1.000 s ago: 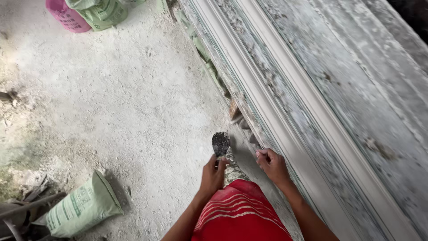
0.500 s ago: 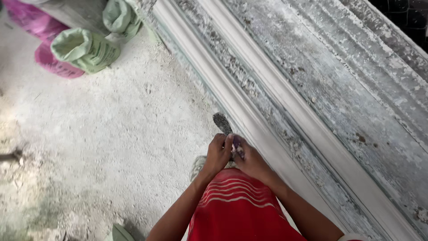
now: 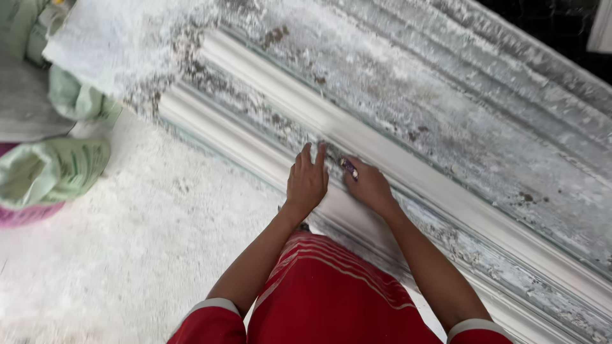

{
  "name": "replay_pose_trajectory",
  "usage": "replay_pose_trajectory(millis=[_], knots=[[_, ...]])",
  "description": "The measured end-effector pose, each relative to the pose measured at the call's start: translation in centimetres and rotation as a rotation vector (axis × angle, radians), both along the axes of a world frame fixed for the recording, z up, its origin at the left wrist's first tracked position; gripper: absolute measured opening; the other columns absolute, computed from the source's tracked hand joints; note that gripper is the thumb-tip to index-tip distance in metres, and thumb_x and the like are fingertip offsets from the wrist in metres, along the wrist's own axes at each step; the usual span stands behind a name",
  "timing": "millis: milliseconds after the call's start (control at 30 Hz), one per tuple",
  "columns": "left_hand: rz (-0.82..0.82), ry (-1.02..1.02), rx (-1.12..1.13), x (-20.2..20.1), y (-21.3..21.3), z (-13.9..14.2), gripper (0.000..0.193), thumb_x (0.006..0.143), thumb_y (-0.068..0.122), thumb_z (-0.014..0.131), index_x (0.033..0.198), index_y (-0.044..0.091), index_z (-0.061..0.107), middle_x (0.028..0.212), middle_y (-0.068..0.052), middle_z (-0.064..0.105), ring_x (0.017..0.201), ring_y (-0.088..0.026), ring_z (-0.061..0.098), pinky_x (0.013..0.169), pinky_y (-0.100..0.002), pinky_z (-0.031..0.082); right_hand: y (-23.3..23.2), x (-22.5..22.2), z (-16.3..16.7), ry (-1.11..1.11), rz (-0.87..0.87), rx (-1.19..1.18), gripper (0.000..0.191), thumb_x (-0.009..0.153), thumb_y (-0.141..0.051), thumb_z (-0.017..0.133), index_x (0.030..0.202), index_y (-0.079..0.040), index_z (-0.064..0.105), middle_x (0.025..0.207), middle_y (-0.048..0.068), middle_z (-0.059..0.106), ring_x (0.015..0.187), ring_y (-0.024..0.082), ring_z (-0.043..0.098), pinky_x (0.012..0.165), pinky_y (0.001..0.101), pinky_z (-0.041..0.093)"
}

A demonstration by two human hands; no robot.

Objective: The person uses a metal scraper to smooth the surface of a long white cornice lying on a workbench. They repeatedly scrape along the length of the cornice, removing excess material and refining the profile.

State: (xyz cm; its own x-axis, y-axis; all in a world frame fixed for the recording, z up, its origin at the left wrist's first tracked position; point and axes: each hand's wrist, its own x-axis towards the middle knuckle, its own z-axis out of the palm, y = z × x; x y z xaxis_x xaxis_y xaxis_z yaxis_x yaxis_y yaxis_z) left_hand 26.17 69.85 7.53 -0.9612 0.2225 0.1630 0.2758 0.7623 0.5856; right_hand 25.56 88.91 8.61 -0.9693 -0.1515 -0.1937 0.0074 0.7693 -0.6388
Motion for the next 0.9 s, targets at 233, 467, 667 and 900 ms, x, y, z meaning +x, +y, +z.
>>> replay_pose_trajectory(millis=[233,467,667,900], knots=[[-0.32,0.078,-0.416,-6.5,-1.7,-2.0,0.051,0.078,0.011,0.065,0.129,0.007,0.06,0.132,-0.024,0.056,0.124,-0.041,0.054,0.101,-0.054,0.046,-1.8,-3.9,2.5,-0.489,-0.023,0.241,0.04,0.099,-0.033,0.058,0.137,-0.023,0.062,0.087,0.01,0.077,0.073,0.026,0.073,0.07,0.0442,0.057],[-0.504,0.092,-0.284,-8.5,-0.2,-2.2,0.018,0.085,0.012,0.069,0.099,0.001,0.07,0.093,-0.017,0.072,0.095,-0.03,0.067,0.087,-0.045,0.052,-0.6,-6.0,4.7,-0.616,-0.011,0.224,0.054,0.094,-0.026,0.06,0.148,-0.026,0.055,0.079,0.015,0.078,0.063,0.023,0.07,0.067,0.0428,0.056],[-0.251,0.025,-0.406,-15.0,-10.2,-2.4,0.01,0.091,0.003,0.063,0.096,0.005,0.071,0.097,-0.015,0.074,0.1,-0.027,0.068,0.097,-0.046,0.05,-10.4,-12.7,1.0,-0.553,0.017,0.05,0.051,0.095,-0.031,0.062,0.145,-0.021,0.055,0.091,0.015,0.077,0.059,0.029,0.071,0.073,0.0407,0.057],[-0.347,-0.064,-0.494,-12.3,-7.0,-2.5,0.03,0.085,0.012,0.069,0.114,0.001,0.07,0.119,-0.02,0.07,0.111,-0.032,0.063,0.099,-0.052,0.049,-9.0,-11.7,3.6,-0.639,-0.003,0.058,0.054,0.094,-0.027,0.062,0.147,-0.019,0.052,0.093,0.015,0.077,0.068,0.024,0.072,0.072,0.0425,0.059]])
